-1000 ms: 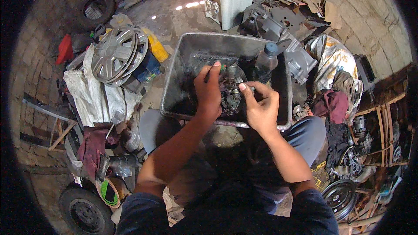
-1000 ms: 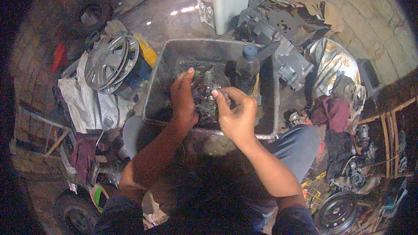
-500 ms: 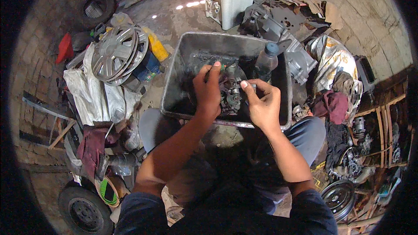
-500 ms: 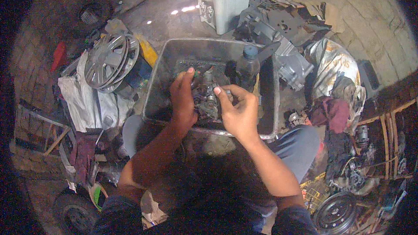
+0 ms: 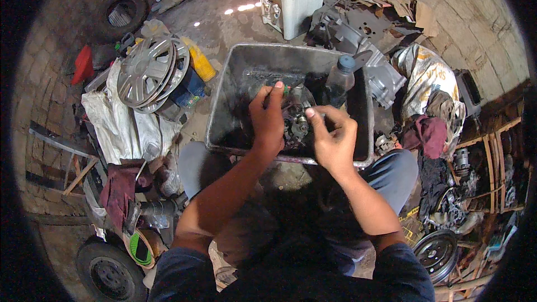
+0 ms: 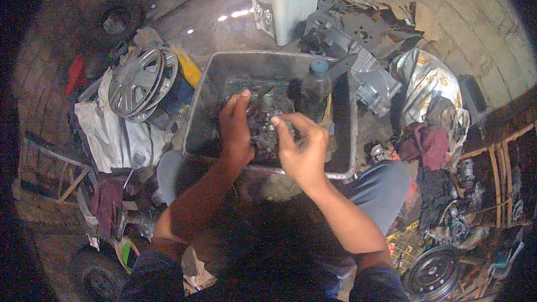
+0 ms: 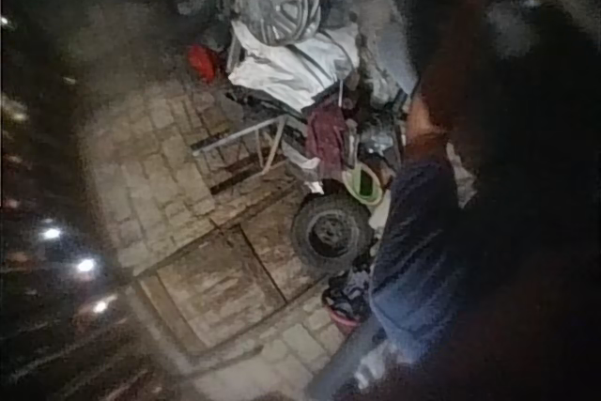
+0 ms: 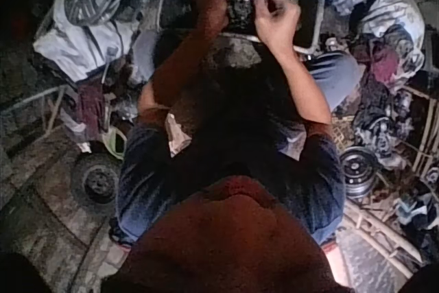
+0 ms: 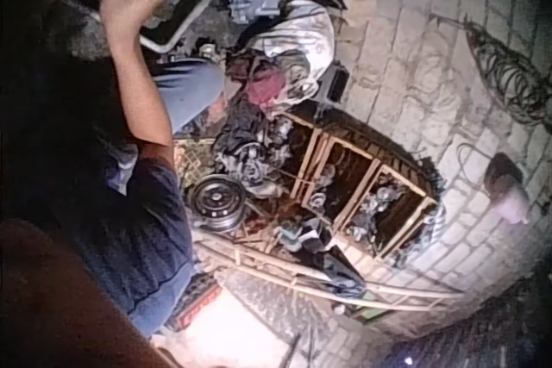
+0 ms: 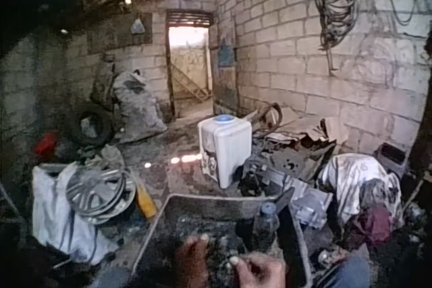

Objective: The person scrubs a carburetor with a brush and solvent in a metal tray, repeatedly applying liquid and rotating the part to clean different surfaces.

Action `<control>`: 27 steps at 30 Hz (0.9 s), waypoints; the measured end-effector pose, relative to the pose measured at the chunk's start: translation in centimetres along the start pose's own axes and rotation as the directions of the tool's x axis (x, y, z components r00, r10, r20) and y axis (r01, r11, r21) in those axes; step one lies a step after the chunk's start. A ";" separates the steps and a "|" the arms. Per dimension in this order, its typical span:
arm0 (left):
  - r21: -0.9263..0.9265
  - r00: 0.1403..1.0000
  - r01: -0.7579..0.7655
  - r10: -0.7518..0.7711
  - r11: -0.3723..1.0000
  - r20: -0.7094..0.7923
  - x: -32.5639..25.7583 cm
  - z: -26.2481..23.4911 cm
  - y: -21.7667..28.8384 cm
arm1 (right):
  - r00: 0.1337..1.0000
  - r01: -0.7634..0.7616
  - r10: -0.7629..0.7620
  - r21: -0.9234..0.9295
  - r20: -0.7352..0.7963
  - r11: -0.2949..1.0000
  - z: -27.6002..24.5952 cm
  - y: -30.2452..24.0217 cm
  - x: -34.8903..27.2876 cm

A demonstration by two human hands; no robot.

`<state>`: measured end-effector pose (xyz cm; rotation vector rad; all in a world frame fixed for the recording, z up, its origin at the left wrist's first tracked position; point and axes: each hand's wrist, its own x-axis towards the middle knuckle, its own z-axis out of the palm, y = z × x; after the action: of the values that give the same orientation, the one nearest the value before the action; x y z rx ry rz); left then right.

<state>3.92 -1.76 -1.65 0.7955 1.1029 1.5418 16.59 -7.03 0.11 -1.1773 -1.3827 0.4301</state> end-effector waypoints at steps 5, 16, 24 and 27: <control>-0.215 0.986 0.166 -0.155 0.962 0.068 1.0 -0.6 0.8 | 0.966 -0.241 0.238 0.021 0.102 0.970 -1.5 -2.1 1.0; -0.561 0.910 0.360 -0.148 0.745 0.388 3.0 -2.9 4.8 | 0.980 -0.196 0.198 0.336 0.027 0.921 -2.4 -4.7 1.3; -0.690 0.916 0.249 0.067 0.679 0.396 2.9 -4.2 6.4 | 0.987 0.082 -0.101 0.144 0.127 0.986 -0.9 -5.7 0.0; -0.674 0.899 0.246 0.095 0.697 0.426 3.6 -5.0 6.2 | 0.974 0.151 -0.173 0.152 0.145 0.977 0.1 -7.2 0.1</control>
<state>-3.64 0.22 2.13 0.4831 0.1384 1.4540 13.79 -9.91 6.08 -0.9234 -1.5469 0.5034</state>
